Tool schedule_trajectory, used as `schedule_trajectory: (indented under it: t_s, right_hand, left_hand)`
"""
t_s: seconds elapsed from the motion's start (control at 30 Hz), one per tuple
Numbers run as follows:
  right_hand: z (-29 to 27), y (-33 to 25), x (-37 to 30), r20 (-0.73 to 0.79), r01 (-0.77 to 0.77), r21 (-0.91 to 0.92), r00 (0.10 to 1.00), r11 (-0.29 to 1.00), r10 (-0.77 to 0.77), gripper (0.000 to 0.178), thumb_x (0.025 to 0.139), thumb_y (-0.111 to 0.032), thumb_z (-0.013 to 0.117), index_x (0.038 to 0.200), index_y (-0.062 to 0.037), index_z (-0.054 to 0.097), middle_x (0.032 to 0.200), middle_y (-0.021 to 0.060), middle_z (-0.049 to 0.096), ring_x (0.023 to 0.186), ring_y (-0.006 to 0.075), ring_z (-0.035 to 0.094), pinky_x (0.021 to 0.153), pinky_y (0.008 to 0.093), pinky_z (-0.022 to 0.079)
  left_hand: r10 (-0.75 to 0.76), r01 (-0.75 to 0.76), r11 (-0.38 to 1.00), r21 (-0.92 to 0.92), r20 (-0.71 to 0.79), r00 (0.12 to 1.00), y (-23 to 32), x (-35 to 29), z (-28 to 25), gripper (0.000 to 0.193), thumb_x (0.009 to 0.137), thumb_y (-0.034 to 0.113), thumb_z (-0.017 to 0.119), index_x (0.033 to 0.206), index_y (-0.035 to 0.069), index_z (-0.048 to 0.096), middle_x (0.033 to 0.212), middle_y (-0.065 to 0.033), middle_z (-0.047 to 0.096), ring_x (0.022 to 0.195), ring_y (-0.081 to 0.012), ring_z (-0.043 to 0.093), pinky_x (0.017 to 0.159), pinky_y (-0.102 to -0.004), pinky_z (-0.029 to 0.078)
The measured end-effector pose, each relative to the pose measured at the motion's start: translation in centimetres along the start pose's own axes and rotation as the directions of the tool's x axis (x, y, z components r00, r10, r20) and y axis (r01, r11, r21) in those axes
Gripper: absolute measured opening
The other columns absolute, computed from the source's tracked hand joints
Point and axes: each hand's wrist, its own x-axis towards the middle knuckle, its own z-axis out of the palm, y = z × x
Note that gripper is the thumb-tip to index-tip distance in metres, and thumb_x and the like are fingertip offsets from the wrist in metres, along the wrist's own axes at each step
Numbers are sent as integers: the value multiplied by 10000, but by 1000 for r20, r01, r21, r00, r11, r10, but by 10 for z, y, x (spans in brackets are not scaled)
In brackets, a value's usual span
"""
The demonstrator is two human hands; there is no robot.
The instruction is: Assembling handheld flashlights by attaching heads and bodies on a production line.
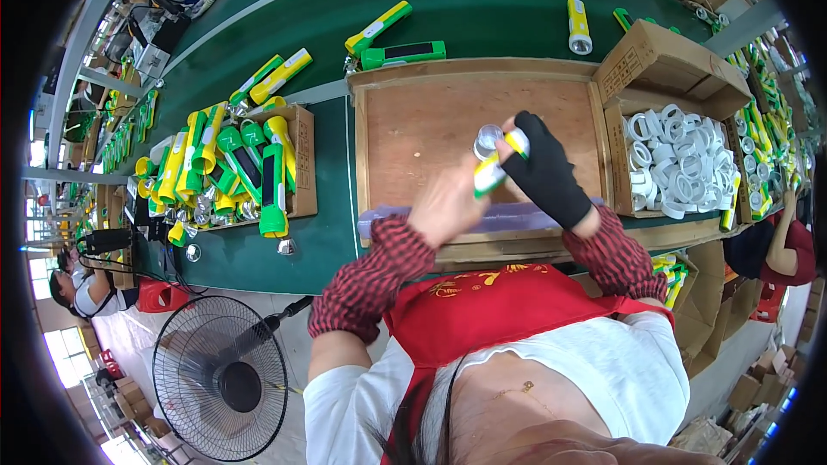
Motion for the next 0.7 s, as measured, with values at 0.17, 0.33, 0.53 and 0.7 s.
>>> schedule_trajectory:
  t_s: [0.17,0.33,0.53,0.7]
  right_hand:
    - [-17,13,21,254,16,285,963,958,-92,362,983,-355,492,1097,-17,554,960,143,607,886,240,620,792,338,484]
    - [-18,5,48,298,68,309,940,949,-164,378,1015,-343,384,1028,-21,582,863,108,613,805,203,606,757,319,470]
    - [2,37,106,144,62,119,986,991,-79,392,1015,-345,368,948,-40,605,815,108,618,780,224,607,730,322,455]
    - [-21,52,187,-259,280,-54,923,958,-285,192,896,-213,641,978,-46,590,853,159,627,829,319,617,703,395,485]
  left_hand:
    - [273,-259,902,-346,-8,962,-11,7,-5,322,788,130,682,1009,-3,489,666,-168,609,552,-297,626,535,-385,519]
    - [0,329,725,-605,477,879,1,22,-41,342,800,162,698,1005,-1,478,736,-66,597,521,-128,589,463,-274,477]
    - [46,-47,995,-86,-17,999,-45,76,-21,488,784,259,741,1036,-64,477,849,-237,632,730,-368,644,673,-414,524]
    - [-63,99,995,21,-636,769,-118,140,-77,658,766,292,758,1181,-136,481,1104,-291,557,948,-410,591,847,-432,494]
